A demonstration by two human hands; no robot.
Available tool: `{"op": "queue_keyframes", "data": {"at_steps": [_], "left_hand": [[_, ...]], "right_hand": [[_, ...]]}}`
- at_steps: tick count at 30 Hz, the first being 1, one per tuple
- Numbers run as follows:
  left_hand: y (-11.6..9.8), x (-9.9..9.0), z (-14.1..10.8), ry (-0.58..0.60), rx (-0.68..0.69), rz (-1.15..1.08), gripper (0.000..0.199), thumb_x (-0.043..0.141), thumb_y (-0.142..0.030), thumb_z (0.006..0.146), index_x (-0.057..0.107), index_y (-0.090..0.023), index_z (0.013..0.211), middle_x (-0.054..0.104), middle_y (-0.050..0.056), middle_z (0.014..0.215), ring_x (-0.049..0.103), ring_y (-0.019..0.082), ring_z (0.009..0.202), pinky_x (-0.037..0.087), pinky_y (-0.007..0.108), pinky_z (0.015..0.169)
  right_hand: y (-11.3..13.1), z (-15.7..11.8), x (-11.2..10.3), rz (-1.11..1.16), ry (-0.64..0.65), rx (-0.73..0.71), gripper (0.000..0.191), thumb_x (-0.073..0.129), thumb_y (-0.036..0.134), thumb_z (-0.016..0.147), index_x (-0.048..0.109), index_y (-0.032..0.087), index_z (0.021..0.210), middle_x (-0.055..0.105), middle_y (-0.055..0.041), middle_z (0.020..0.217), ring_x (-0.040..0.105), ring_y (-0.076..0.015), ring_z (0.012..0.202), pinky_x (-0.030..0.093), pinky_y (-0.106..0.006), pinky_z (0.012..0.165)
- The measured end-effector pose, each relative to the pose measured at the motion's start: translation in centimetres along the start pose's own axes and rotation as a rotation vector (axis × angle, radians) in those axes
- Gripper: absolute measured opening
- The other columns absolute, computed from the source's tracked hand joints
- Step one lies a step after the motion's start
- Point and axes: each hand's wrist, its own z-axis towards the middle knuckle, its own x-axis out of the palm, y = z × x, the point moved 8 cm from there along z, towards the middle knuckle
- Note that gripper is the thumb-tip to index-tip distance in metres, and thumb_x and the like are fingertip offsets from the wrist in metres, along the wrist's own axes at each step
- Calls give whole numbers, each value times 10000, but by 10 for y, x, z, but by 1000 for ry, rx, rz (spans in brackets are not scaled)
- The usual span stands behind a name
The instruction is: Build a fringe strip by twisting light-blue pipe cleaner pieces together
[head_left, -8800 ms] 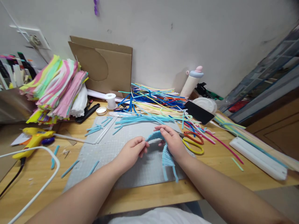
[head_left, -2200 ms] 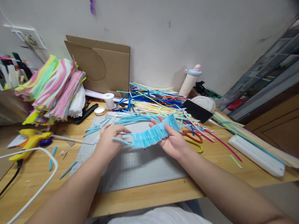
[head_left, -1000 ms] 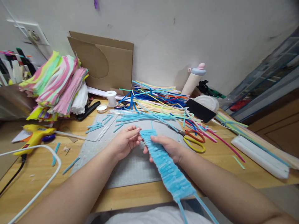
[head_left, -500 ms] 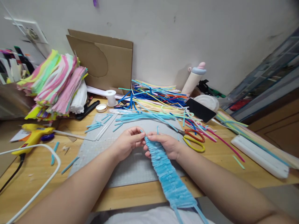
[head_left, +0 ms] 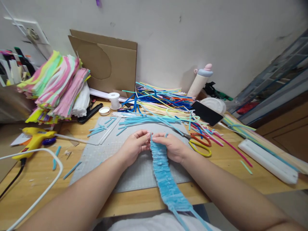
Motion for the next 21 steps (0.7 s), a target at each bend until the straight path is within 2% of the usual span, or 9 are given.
{"op": "queue_keyframes", "data": {"at_steps": [2, 5, 9, 12, 14, 17, 19, 21], "left_hand": [[1, 2, 2, -6, -2, 48, 296, 751, -354, 674, 589, -159, 828, 643, 6, 751, 595, 102, 655, 465, 215, 612], [5, 3, 3, -1, -32, 140, 296, 779, -326, 631, 593, -130, 753, 657, 40, 766, 602, 117, 668, 455, 213, 608], [7, -8, 5, -87, -41, 102, 277, 658, -399, 740, 581, -137, 786, 656, 50, 766, 618, 129, 679, 469, 235, 630], [7, -16, 6, -117, -61, 98, 385, 532, -524, 794, 569, -143, 826, 651, 61, 751, 619, 145, 652, 478, 260, 599], [0, -21, 5, -162, -22, 181, 417, 557, -553, 761, 573, -143, 836, 644, 52, 748, 601, 137, 621, 459, 246, 553], [-16, -20, 0, -177, 83, 353, 355, 723, -429, 640, 601, -140, 808, 640, 18, 733, 576, 107, 621, 438, 211, 568], [-17, -14, -2, -100, 55, 418, 332, 741, -380, 615, 619, -140, 810, 653, 15, 704, 581, 112, 622, 443, 219, 589], [-14, -11, -4, -41, -2, 488, 306, 723, -377, 621, 631, -136, 783, 648, 14, 636, 566, 115, 562, 427, 225, 541]], "right_hand": [[3, 3, -5, 85, -83, -59, 215, 773, 264, 627, 606, 138, 679, 635, 15, 591, 567, -103, 517, 453, -224, 529], [4, 7, -11, 155, -153, -95, 188, 755, 229, 644, 591, 149, 686, 604, 30, 568, 561, -99, 527, 456, -221, 545], [4, 7, -19, 187, -176, -75, 95, 670, 192, 726, 608, 148, 783, 649, -7, 689, 623, -123, 653, 501, -252, 648], [0, 3, -20, 236, -151, 23, 104, 573, 171, 781, 622, 121, 859, 684, -80, 828, 661, -173, 810, 512, -317, 768], [-5, 0, -17, 211, -112, 76, 128, 556, 150, 779, 632, 107, 872, 694, -102, 863, 664, -180, 841, 502, -323, 795], [-13, -4, -6, 66, -10, 92, 136, 630, 186, 745, 658, 112, 856, 699, -67, 795, 655, -157, 752, 489, -289, 739], [-20, -5, 0, -27, 43, 94, 189, 693, 257, 709, 671, 121, 838, 688, -37, 735, 629, -137, 667, 468, -260, 663], [-24, -5, 4, -106, 57, 86, 255, 723, 332, 684, 675, 126, 826, 670, -16, 683, 586, -115, 584, 429, -232, 579]]}}
